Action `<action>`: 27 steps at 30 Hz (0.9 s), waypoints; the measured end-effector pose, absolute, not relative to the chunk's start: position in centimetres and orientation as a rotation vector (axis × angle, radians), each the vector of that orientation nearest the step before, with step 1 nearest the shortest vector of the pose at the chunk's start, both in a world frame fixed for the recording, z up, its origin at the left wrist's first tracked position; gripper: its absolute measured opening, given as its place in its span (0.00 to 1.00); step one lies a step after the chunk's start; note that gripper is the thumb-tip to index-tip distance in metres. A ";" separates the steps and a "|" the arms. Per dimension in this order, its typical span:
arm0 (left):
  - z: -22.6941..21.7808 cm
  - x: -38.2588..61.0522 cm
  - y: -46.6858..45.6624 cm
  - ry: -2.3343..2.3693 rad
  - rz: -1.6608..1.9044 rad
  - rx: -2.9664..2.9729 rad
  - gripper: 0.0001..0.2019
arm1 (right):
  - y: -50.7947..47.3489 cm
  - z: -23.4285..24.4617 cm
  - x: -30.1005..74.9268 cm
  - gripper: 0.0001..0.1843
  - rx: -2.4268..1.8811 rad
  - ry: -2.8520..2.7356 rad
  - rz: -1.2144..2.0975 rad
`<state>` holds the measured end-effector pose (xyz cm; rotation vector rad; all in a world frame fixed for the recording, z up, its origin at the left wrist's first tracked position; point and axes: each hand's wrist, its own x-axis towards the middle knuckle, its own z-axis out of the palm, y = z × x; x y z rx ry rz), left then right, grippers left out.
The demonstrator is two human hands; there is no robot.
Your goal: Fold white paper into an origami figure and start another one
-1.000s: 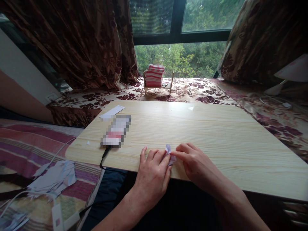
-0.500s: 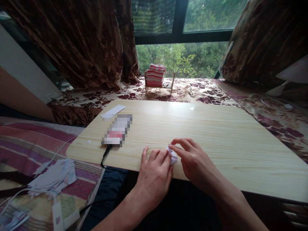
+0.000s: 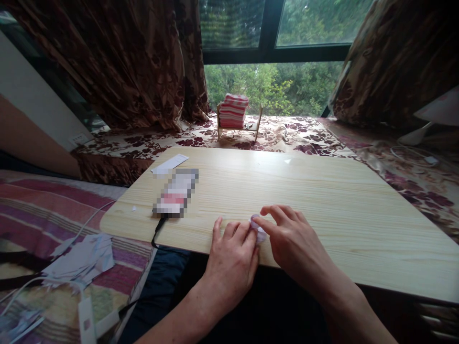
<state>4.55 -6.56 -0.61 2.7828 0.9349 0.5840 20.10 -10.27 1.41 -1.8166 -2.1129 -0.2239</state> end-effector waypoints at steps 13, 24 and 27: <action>-0.7 4.5 -6.7 0.980 0.583 2.717 0.16 | -10.0 0.5 20.1 0.22 -1.863 -2.145 -0.227; -1.0 4.4 -6.7 0.988 0.578 2.793 0.19 | -9.9 0.5 20.1 0.20 -1.853 -2.167 -0.213; -0.7 4.3 -6.6 0.942 0.549 2.826 0.19 | -9.8 0.3 20.2 0.20 -1.841 -2.173 -0.227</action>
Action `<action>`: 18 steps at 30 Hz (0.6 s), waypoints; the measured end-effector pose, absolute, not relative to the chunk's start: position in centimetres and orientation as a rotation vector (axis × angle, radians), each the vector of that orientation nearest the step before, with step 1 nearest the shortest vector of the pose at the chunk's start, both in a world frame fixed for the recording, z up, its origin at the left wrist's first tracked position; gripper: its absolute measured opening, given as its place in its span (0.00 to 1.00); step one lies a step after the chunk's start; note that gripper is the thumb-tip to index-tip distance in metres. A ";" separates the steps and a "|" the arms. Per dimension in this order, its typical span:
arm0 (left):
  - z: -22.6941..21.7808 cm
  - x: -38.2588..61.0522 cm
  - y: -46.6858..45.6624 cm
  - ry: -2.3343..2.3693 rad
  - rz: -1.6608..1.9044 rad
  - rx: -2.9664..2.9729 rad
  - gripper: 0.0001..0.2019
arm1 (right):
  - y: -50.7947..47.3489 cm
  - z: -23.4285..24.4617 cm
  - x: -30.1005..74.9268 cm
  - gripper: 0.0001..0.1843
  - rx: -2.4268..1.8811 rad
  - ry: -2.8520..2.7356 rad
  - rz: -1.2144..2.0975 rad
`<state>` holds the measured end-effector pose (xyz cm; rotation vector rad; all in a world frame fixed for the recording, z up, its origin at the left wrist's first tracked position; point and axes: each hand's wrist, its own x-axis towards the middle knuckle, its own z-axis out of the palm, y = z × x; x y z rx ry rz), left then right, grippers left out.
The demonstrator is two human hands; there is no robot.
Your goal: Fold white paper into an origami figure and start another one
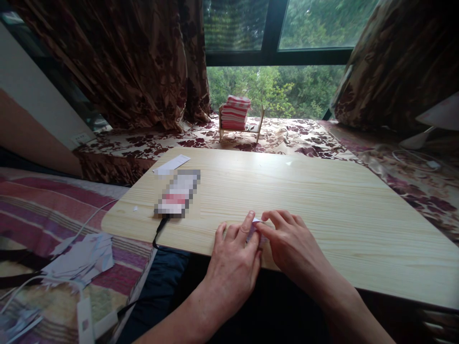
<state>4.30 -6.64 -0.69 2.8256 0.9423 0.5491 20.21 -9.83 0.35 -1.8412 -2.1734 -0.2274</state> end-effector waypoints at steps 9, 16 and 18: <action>0.1 4.5 -6.3 0.939 0.447 2.845 0.17 | -10.3 0.2 20.6 0.18 -1.829 -2.229 -0.251; 0.1 4.6 -6.2 0.935 0.441 2.873 0.18 | -11.1 0.1 21.2 0.22 -1.840 -2.208 -0.340; 0.2 4.6 -6.2 0.933 0.446 2.877 0.18 | -11.0 0.1 21.2 0.21 -1.832 -2.205 -0.339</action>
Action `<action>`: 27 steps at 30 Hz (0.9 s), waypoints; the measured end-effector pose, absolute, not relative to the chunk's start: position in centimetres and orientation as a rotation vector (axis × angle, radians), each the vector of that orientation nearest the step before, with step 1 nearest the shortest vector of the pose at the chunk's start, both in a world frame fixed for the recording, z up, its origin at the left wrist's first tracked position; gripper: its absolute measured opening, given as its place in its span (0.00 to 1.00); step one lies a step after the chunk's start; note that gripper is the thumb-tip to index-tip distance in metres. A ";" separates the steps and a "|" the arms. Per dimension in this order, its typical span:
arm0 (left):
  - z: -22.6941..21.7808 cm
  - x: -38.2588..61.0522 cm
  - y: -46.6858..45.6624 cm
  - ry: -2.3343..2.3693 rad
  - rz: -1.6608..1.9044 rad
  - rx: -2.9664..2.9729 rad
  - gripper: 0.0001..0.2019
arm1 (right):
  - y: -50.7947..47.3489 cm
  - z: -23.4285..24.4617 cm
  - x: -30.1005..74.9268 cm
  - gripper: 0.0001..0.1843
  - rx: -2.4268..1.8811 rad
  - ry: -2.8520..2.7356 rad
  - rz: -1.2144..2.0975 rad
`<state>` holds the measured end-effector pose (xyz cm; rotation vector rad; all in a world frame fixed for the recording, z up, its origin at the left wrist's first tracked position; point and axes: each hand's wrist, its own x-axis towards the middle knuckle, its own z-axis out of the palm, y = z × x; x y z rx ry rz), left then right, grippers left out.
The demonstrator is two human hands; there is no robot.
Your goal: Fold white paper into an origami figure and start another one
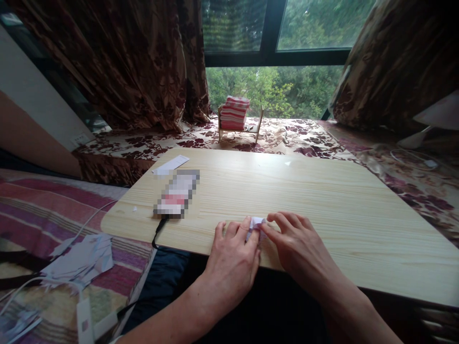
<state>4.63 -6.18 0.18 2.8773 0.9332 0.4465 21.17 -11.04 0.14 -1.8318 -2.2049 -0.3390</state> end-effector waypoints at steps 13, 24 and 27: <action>0.1 4.7 -6.3 0.943 0.459 2.865 0.19 | -10.7 0.1 20.8 0.23 -1.700 -2.182 -0.311; 0.7 4.7 -6.4 0.915 0.424 2.918 0.16 | -10.9 0.1 20.8 0.22 -1.652 -2.184 -0.247; 0.6 4.7 -6.4 0.911 0.436 2.919 0.16 | -11.0 -0.1 21.2 0.19 -1.643 -2.114 -0.282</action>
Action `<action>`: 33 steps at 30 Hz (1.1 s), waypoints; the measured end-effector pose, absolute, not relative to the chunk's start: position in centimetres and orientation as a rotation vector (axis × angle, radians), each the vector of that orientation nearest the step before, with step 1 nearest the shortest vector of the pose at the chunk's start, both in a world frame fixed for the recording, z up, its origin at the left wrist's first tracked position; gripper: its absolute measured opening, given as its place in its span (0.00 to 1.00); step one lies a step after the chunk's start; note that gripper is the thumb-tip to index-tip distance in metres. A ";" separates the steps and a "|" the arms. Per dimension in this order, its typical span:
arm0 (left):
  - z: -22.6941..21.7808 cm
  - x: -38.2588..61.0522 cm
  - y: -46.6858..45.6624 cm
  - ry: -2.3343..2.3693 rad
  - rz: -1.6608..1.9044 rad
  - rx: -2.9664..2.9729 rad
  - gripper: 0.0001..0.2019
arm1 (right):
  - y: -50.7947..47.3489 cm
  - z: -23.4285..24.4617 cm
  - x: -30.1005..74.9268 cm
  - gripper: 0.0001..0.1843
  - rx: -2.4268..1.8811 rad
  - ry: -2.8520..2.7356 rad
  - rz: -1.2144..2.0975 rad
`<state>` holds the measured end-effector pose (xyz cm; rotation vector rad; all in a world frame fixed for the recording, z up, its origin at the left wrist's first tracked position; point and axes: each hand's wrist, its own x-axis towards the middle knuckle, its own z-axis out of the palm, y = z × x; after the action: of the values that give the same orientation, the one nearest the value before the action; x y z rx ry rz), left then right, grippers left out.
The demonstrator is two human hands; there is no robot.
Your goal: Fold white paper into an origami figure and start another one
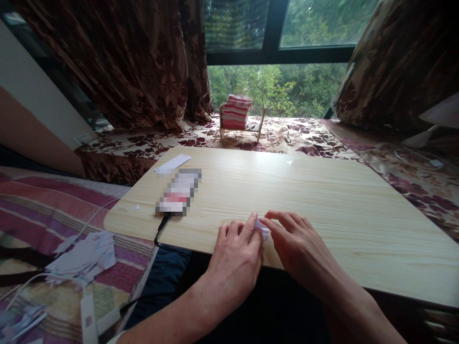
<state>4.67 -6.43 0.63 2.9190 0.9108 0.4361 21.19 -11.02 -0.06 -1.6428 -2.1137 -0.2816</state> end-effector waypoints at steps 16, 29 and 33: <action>1.1 4.2 -5.7 0.819 0.407 2.831 0.17 | -9.5 -1.2 21.1 0.09 -1.720 -1.991 -0.113; 0.8 3.9 -1.7 0.660 0.677 2.920 0.11 | -9.4 -0.5 20.8 0.08 -1.741 -2.038 -0.124; 0.3 4.1 -1.5 0.691 0.624 2.973 0.10 | -9.5 -0.8 20.9 0.09 -1.730 -2.032 -0.128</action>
<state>4.12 -1.48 0.26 2.9733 0.6913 0.6236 20.91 -9.49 -0.76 -1.7295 -2.0323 -0.1277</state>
